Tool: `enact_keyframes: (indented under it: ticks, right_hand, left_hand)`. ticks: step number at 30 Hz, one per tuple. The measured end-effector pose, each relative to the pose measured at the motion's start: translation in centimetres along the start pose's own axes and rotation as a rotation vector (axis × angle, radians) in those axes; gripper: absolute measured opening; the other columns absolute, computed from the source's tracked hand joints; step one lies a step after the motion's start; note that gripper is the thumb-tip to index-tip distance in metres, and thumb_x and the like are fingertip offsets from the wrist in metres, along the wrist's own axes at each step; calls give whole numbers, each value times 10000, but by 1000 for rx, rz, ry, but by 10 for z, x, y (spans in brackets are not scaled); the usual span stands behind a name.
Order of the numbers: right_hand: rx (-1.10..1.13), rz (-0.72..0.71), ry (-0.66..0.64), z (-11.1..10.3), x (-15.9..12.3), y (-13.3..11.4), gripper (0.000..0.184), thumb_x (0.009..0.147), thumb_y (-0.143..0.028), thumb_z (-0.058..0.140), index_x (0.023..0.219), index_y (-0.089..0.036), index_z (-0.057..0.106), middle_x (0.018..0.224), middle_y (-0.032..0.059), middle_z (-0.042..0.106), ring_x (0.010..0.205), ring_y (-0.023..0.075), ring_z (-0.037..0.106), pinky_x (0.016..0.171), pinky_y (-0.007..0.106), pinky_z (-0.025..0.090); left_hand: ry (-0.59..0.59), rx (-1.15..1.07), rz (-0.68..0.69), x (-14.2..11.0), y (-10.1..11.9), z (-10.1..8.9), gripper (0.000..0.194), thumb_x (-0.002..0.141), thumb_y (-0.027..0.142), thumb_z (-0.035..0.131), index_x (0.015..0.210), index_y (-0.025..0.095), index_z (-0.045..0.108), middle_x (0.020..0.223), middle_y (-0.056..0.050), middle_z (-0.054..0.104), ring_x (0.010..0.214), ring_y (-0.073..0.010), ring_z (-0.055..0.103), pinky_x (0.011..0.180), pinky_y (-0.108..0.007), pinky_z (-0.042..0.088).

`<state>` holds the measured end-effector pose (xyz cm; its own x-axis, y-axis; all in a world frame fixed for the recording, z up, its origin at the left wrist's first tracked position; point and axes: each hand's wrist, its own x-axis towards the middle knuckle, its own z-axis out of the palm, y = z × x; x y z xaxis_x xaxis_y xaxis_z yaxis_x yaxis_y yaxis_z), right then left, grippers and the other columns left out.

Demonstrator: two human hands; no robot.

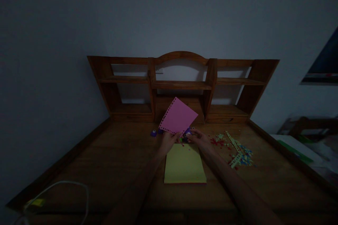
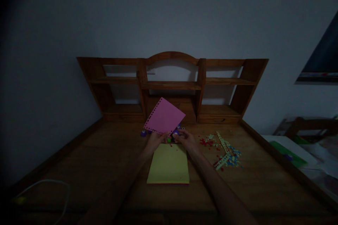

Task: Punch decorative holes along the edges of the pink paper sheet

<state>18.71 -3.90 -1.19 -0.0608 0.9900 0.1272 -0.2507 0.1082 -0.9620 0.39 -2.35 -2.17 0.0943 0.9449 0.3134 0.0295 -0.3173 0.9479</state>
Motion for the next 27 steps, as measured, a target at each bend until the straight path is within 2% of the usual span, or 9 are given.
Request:
enact_keyframes:
  ticks: [4,9,21,27]
  right_hand:
    - [11,8,-41,2,-2,-4,408,607,-411,870,920,-196,720,904,58,747,677,160,665,686,301,530]
    - [45,28,-23,3,-3,-4,391,616,-398,870,918,-199,722,871,42,746,640,141,657,671,284,537]
    - [68,49,-16,-1,-2,-2,394,621,-418,868,912,-194,727,816,30,745,637,133,670,682,275,557]
    - [76,29,-16,0,-4,-4,400,619,-410,870,926,-197,727,842,36,747,656,149,673,703,299,564]
  left_hand:
    - [20,-6,-22,-3,10,1,342,741,496,705,738,176,588,577,4,572,510,-142,537,503,-244,431]
    - [27,23,-26,-4,21,1,390,729,528,701,666,157,600,523,4,554,468,-127,492,469,-232,371]
    - [42,37,-41,-6,27,1,488,689,606,710,638,124,657,501,-7,572,467,-120,480,465,-219,326]
    - [52,73,-66,-5,22,0,513,699,625,696,634,118,652,487,-3,552,449,-114,471,449,-215,315]
